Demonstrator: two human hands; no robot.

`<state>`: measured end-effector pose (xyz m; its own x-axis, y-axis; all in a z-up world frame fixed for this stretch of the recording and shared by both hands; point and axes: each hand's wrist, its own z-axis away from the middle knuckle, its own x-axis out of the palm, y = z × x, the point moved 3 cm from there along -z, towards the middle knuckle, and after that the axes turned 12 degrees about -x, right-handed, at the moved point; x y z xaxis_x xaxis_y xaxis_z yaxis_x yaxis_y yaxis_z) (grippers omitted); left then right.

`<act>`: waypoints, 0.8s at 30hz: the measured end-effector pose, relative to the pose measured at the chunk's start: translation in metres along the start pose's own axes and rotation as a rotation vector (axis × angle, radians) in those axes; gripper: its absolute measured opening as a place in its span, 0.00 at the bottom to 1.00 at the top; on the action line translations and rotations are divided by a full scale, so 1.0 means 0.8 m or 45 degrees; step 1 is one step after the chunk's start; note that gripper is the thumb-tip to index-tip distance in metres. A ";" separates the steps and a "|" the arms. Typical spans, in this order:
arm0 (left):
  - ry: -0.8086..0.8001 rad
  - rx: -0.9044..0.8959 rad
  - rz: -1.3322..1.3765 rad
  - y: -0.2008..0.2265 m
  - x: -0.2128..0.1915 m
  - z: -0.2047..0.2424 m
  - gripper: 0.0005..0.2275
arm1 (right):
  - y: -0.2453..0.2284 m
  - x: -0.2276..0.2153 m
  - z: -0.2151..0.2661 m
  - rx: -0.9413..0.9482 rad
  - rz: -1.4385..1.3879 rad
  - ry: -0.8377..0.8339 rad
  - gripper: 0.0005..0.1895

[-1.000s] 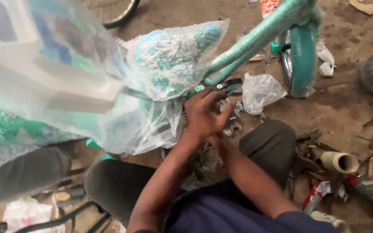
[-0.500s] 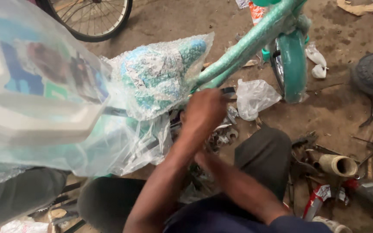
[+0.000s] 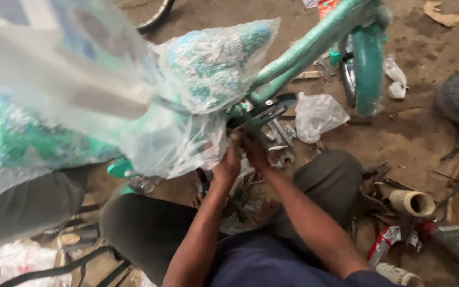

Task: The person assembles a green bicycle by removing bubble wrap and tightening bolts on the frame using a screwdriver and wrench. The person works on the central frame area, securing components while sitting on the ground.

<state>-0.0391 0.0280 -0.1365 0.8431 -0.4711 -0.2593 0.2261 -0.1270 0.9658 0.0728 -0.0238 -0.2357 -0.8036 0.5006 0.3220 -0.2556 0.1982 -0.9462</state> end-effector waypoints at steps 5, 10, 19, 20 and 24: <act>0.026 -0.428 0.839 -0.152 0.051 -0.015 0.17 | -0.019 0.024 0.000 -0.165 0.147 0.039 0.16; -0.209 -0.516 1.571 -0.141 0.085 -0.040 0.16 | -0.068 0.034 0.003 -0.441 0.466 -0.051 0.17; 0.253 -0.437 0.907 0.013 0.044 -0.002 0.12 | -0.093 0.011 0.000 0.308 -0.661 0.191 0.14; 0.263 -0.406 0.833 0.018 0.037 -0.003 0.13 | -0.094 0.015 0.000 0.242 -0.625 0.187 0.14; 0.105 -0.207 0.595 0.004 0.023 -0.004 0.16 | -0.087 0.024 0.010 0.171 0.174 0.300 0.17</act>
<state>-0.0216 0.0218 -0.1384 0.9068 -0.3735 0.1954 -0.1173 0.2216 0.9681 0.0708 -0.0351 -0.1639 -0.6924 0.6999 0.1752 -0.2356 0.0101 -0.9718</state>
